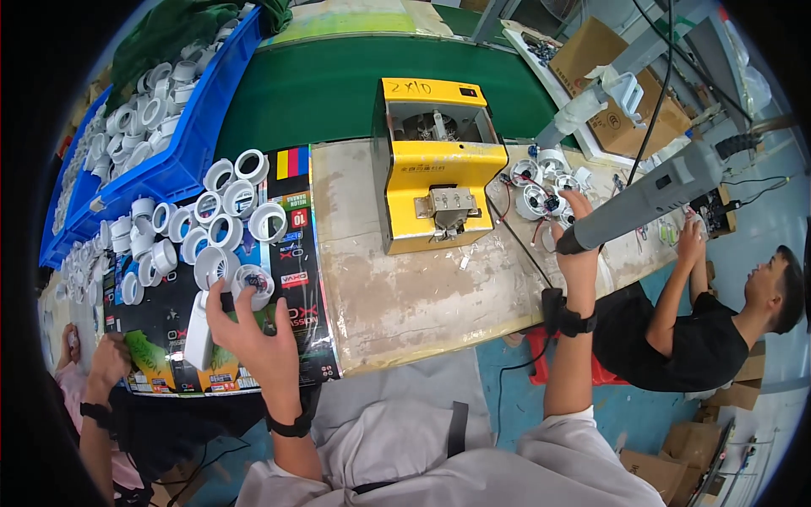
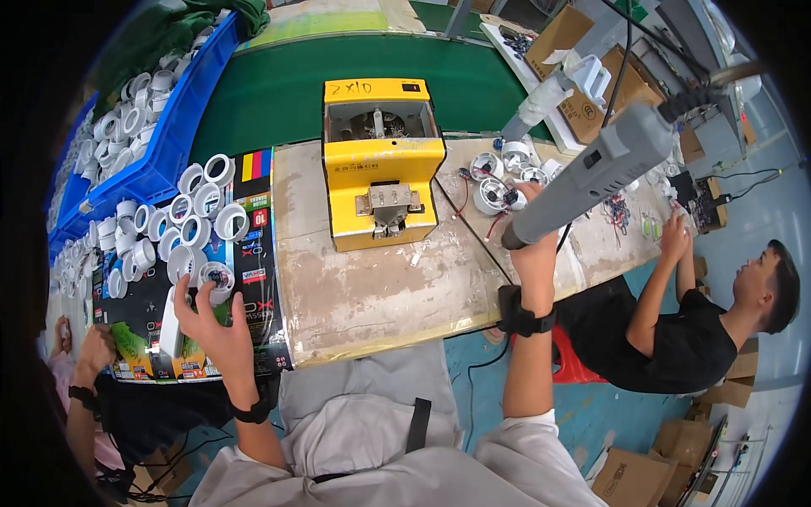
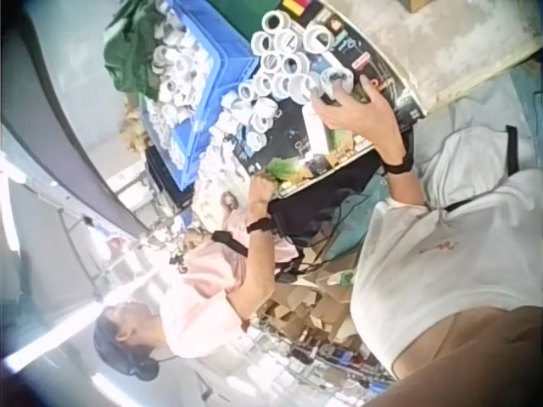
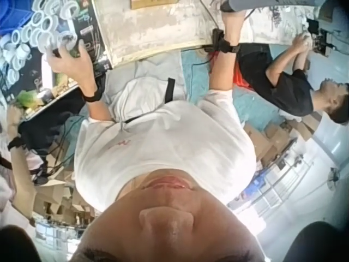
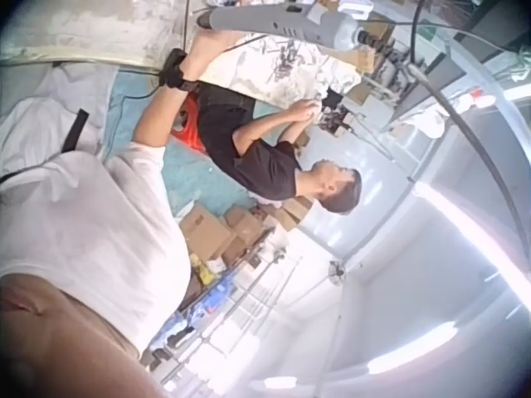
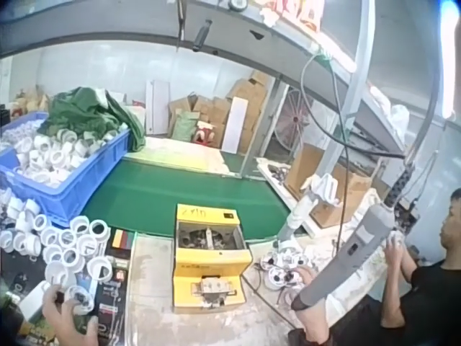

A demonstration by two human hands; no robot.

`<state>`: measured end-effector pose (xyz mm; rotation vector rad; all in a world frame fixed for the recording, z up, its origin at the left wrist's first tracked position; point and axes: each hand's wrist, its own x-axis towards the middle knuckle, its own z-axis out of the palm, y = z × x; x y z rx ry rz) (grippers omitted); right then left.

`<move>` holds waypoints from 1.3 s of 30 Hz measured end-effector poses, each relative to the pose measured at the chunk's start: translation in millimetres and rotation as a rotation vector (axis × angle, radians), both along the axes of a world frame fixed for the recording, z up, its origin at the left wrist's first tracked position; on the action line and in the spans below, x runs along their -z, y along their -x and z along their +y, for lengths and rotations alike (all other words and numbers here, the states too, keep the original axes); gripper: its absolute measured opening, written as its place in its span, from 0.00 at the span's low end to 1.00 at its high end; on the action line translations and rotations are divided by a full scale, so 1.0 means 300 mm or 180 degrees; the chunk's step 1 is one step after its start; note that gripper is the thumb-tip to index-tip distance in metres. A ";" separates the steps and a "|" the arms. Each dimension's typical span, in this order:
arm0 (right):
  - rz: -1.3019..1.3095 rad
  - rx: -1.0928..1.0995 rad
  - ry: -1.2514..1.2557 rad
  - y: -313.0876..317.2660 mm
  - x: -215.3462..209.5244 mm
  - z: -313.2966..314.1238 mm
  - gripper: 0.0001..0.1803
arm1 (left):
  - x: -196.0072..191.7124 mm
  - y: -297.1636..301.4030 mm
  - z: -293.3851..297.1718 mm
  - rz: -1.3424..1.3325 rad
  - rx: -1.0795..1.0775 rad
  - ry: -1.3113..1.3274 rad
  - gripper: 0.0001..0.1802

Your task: Assembling components of a small handheld portable fan at a factory workstation.

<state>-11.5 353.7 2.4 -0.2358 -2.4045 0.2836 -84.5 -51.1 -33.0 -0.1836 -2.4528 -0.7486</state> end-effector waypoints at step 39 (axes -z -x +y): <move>0.0050 -0.2299 0.4274 -0.234 -0.151 -0.594 0.31 | -0.114 -0.299 0.137 -0.1572 0.3546 -0.2914 0.41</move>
